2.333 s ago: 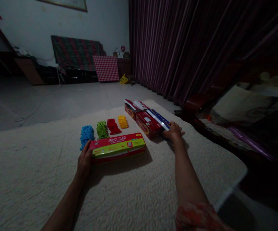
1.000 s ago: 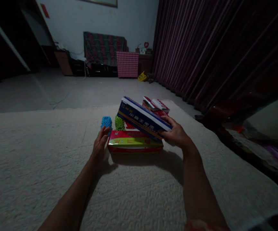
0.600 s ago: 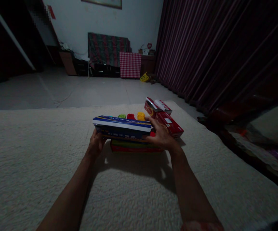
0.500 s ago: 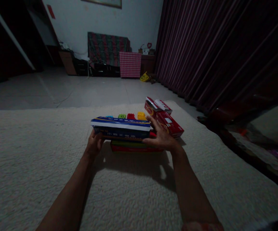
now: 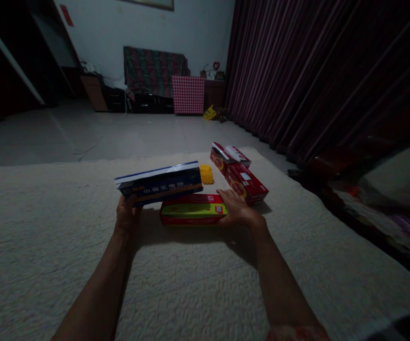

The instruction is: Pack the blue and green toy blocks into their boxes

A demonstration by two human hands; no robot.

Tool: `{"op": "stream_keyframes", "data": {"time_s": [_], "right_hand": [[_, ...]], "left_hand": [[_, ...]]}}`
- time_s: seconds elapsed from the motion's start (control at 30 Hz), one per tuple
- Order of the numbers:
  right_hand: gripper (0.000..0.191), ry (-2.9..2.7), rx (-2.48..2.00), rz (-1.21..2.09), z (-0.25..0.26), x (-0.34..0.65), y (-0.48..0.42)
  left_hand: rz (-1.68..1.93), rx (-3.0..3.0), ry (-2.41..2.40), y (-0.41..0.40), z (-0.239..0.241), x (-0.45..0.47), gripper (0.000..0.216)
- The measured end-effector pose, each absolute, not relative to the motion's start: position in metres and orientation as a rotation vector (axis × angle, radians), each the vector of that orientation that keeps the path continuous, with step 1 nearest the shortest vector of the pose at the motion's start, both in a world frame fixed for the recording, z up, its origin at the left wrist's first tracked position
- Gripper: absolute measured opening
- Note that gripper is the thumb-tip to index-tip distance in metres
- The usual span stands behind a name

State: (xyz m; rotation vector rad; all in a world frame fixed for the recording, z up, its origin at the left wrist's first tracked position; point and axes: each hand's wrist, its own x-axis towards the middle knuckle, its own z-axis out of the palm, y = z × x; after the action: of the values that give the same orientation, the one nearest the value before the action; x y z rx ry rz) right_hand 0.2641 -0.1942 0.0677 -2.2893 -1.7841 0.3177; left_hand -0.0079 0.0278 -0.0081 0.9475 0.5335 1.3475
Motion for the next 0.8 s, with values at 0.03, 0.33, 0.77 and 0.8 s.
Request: {"op": "stream_keyframes", "data": {"time_s": [0.03,0.33,0.77,0.8], "right_hand": [[0.101,-1.797,-2.275,0.312,0.067,0.264,-0.194],[0.078,-1.811,-2.183,0.309,0.065,0.269,-0.195],[0.083,-1.257,-1.974,0.037,0.099,0.317,-0.224],[0.082,-1.176,-1.95,0.013,0.1,0.322,-0.226]], "left_hand": [[1.366,0.949,0.556,0.028,-0.008,-0.008,0.061],[1.468,0.924,0.609,0.029,-0.005,-0.01,0.058],[1.556,0.801,0.765,0.031,-0.007,-0.003,0.046],[1.554,0.802,0.779,0.03,-0.008,-0.002,0.045]]}}
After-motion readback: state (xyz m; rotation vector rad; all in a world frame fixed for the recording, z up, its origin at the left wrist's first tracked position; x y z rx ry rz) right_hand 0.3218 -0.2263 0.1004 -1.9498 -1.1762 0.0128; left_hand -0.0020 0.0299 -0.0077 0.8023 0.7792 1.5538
